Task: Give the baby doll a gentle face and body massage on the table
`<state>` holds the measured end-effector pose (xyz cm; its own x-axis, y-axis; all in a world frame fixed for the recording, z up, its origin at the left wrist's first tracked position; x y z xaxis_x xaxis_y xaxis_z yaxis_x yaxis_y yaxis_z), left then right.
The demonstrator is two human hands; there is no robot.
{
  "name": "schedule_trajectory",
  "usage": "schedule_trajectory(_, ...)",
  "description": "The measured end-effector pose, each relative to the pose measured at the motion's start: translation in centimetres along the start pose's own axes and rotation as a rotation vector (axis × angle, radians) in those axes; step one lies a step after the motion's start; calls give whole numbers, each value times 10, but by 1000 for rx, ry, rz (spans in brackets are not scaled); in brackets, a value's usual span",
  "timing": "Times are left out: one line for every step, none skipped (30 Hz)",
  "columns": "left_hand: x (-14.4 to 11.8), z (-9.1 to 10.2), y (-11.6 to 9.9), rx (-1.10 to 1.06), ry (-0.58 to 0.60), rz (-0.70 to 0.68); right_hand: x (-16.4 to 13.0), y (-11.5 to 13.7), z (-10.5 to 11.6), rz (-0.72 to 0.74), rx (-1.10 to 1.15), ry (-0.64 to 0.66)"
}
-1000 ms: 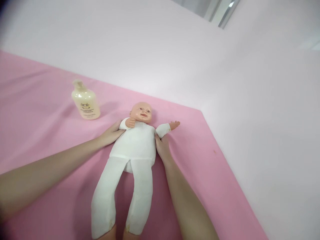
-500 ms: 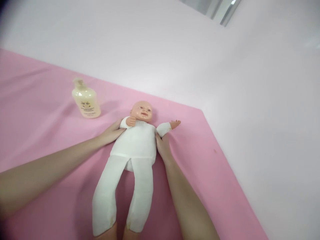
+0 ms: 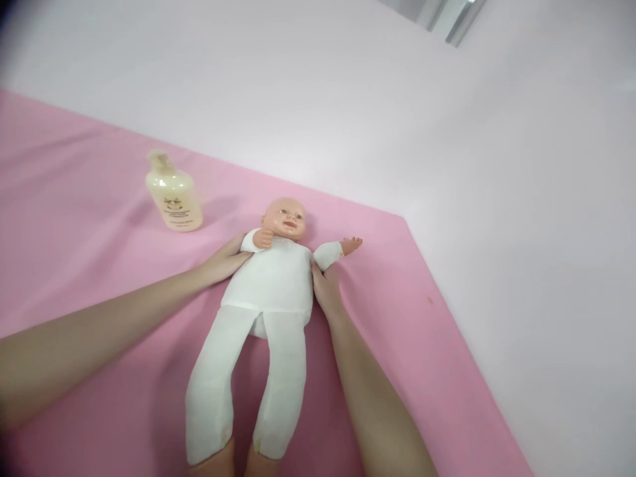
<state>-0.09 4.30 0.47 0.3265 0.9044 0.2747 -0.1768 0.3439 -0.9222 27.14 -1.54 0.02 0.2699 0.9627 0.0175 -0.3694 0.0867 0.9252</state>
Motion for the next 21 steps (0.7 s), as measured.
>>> schedule_trajectory(0,0,0,2,0,3,0,0,0,-11,3,9)
schedule_trajectory(0,0,0,2,4,2,-1,1,0,-25,7,19)
schedule_trajectory(0,0,1,-1,7,1,-1,1,0,-40,8,27)
schedule_trajectory(0,0,1,-4,10,0,-1,1,0,-48,9,28)
schedule_trajectory(0,0,1,-6,11,0,-1,1,0,-52,8,26)
schedule_trajectory(0,0,1,-9,10,0,0,1,0,-54,7,22)
schedule_trajectory(0,0,0,-13,11,-1,0,0,0,-51,8,19)
schedule_trajectory(0,0,0,-16,11,-4,1,-1,-1,-46,10,16)
schedule_trajectory(0,0,0,-20,11,-6,1,-1,-1,-37,13,16)
schedule_trajectory(0,0,-1,-24,12,-8,1,-1,-1,-31,15,18)
schedule_trajectory(0,0,-1,-26,12,-10,1,-2,-1,-28,16,19)
schedule_trajectory(0,0,0,-27,12,-10,1,-1,-1,-27,16,21)
schedule_trajectory(0,0,0,-25,12,-9,1,-1,-1,-26,15,21)
schedule_trajectory(0,0,0,-23,12,-7,1,-1,-1,-26,14,20)
schedule_trajectory(0,0,1,-21,12,-6,1,0,-1,-24,14,19)
schedule_trajectory(0,0,1,-21,13,-7,0,0,-1,-20,15,15)
schedule_trajectory(0,0,2,-22,14,-9,0,1,-1,-18,16,12)
schedule_trajectory(0,0,2,-23,14,-11,0,1,-1,-19,16,8)
schedule_trajectory(0,0,2,-24,16,-13,0,1,-1,-23,15,5)
schedule_trajectory(0,0,1,-25,17,-16,0,1,-1,-26,16,4)
schedule_trajectory(0,0,1,-25,17,-17,0,0,-1,-29,16,5)
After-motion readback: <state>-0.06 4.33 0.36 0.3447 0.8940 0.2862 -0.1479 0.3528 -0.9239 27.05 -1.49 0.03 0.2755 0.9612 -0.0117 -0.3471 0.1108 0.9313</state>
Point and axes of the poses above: each hand's wrist, its own x-axis towards the middle knuckle, its own z-axis out of the back of the hand, y = z × x, the point moved 1 cm from there along x, towards the middle knuckle, and after that the axes turned 4 degrees about -z, right-handed, at the moved point
